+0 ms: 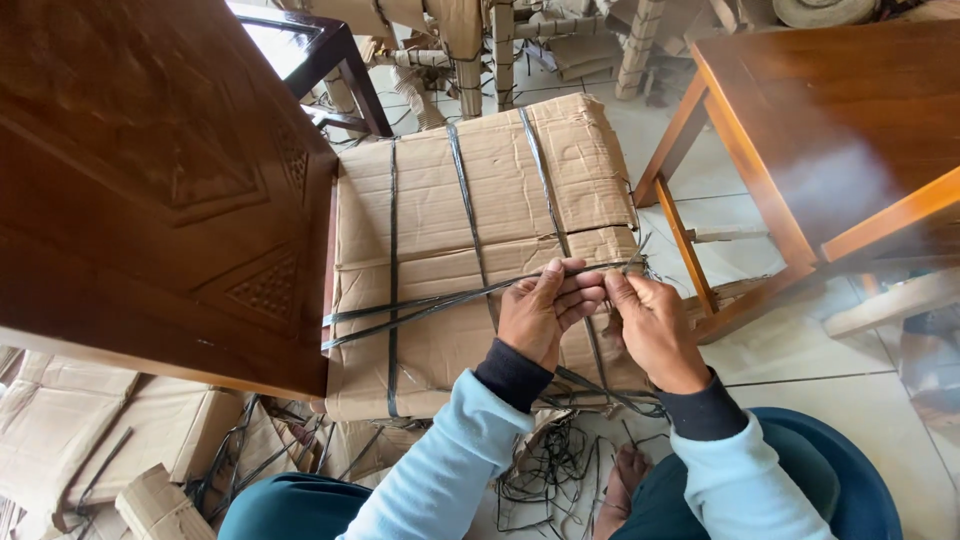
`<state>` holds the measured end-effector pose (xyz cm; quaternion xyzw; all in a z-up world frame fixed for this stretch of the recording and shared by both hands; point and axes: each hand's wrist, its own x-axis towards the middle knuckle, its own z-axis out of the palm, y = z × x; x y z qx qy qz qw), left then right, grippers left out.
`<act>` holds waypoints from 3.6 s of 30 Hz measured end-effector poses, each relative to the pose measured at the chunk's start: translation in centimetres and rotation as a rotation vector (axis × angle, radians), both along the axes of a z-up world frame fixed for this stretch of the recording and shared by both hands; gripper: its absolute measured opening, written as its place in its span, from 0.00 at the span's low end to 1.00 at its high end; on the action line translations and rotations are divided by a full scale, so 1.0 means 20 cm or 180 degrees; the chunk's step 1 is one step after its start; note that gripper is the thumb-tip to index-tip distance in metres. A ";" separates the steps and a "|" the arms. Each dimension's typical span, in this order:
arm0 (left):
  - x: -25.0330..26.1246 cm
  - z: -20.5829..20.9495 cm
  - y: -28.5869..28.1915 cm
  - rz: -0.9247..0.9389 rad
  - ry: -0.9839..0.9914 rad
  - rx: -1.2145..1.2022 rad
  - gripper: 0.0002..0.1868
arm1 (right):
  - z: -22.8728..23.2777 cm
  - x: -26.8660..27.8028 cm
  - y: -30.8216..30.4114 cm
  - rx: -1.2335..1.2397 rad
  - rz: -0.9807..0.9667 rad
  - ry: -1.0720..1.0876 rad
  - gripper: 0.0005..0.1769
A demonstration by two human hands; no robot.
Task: Wrapping a wooden chair seat with cardboard and securing it with plastic straps by tying knots.
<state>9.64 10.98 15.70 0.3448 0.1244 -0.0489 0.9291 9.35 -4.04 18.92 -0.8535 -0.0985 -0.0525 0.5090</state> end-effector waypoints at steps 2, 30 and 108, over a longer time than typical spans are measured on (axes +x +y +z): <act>0.01 -0.04 0.00 0.0004 0.0004 0.0068 0.18 | 0.03 -0.01 0.03 0.0607 0.0016 0.0608 0.29; -0.08 -0.34 0.89 0.3172 0.0788 0.0621 0.16 | 0.04 -0.03 0.10 0.1019 0.0439 0.0881 0.27; 0.47 -0.01 -0.22 -0.0295 -0.0772 0.3540 0.27 | -0.24 0.49 -0.46 0.2115 -0.1139 0.0930 0.25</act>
